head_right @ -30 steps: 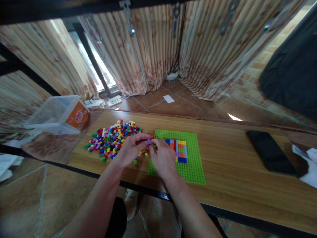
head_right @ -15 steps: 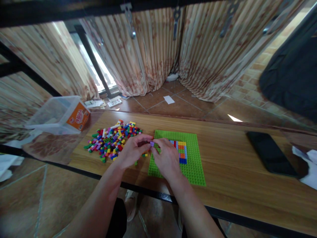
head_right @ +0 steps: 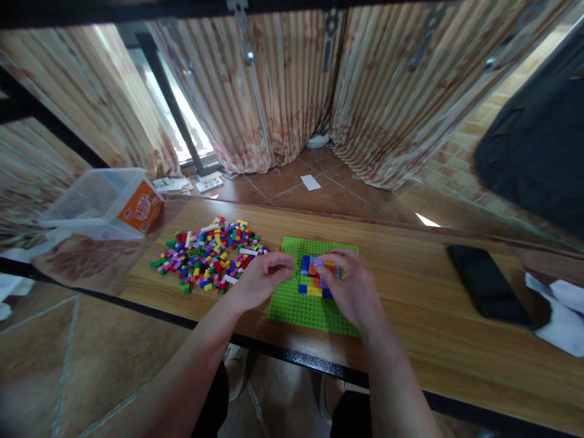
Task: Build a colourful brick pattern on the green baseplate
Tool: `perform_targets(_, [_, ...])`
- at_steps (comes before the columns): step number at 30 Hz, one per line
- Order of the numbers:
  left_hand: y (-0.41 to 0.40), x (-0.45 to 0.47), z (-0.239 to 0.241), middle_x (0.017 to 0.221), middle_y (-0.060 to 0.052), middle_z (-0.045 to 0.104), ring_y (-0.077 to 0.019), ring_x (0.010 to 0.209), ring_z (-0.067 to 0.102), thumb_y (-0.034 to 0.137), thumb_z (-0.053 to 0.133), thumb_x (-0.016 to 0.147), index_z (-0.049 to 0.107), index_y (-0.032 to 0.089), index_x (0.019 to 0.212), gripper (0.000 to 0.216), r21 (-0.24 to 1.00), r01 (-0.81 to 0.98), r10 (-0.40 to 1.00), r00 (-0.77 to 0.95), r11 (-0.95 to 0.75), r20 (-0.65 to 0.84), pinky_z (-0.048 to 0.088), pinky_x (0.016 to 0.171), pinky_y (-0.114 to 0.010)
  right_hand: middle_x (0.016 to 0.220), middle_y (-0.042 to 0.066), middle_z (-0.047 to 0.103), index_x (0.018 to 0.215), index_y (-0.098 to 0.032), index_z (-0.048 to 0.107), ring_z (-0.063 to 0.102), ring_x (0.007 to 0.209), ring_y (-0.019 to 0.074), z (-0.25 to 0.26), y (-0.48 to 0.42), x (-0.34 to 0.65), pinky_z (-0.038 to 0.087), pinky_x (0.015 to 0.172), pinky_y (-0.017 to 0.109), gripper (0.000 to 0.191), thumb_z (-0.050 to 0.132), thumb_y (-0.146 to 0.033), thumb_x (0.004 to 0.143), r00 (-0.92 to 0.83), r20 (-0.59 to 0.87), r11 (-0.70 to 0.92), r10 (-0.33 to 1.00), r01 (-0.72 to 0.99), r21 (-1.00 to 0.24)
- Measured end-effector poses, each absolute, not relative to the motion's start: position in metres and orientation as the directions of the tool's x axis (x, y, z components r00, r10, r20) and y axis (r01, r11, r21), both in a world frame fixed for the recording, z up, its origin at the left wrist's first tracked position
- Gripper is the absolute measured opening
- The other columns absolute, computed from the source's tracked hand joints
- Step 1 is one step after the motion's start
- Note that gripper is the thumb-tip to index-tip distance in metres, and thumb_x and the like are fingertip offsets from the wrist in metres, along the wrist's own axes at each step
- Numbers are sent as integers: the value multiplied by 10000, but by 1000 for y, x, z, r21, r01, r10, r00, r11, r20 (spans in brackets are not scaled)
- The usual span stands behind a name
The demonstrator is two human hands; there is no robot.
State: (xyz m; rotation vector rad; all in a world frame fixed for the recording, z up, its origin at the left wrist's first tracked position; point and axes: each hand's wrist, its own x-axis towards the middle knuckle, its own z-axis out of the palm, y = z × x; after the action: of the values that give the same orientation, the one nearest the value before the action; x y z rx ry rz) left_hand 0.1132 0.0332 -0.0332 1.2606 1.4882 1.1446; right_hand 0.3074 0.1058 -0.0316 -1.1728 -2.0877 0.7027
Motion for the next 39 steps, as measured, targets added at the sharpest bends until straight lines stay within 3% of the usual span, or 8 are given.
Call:
perform_targets(5, [33,119,-38,999,-94,748,-192,942,701,48,565,801,672,139,1062,297,983,169,992,-112,69,-50,540,888,-335,1137,64,647,888,-287,771,600,1062,254,-36,105,306,458,958,470,186,658,-417,818,-443,232,462,866,530,-711])
perform_targets(13, [34,121,-42,1019,-105,756,-217,953,716,88,565,819,672,142,1102,307,974,221,995,-91,54,-35,562,870,-366,1110,64,643,861,-294,778,557,1089,278,-40,99,291,461,942,496,117,690,-268,788,-485,261,530,834,574,-624])
perform_targets(30, [32,123,-39,1017,-104,760,-216,960,717,99,544,835,682,140,1105,306,969,245,997,-69,34,-18,571,857,-354,1154,69,664,935,-306,780,573,1134,279,-46,104,296,450,982,530,161,706,-317,793,-477,240,501,846,551,-668])
perform_targets(39, [31,126,-37,1038,-92,755,-206,970,708,82,539,826,694,154,1093,317,969,245,998,-63,40,-26,560,888,-356,1127,74,666,838,-275,773,593,1092,252,-47,106,292,439,976,503,175,626,-367,865,-475,233,487,849,531,-693])
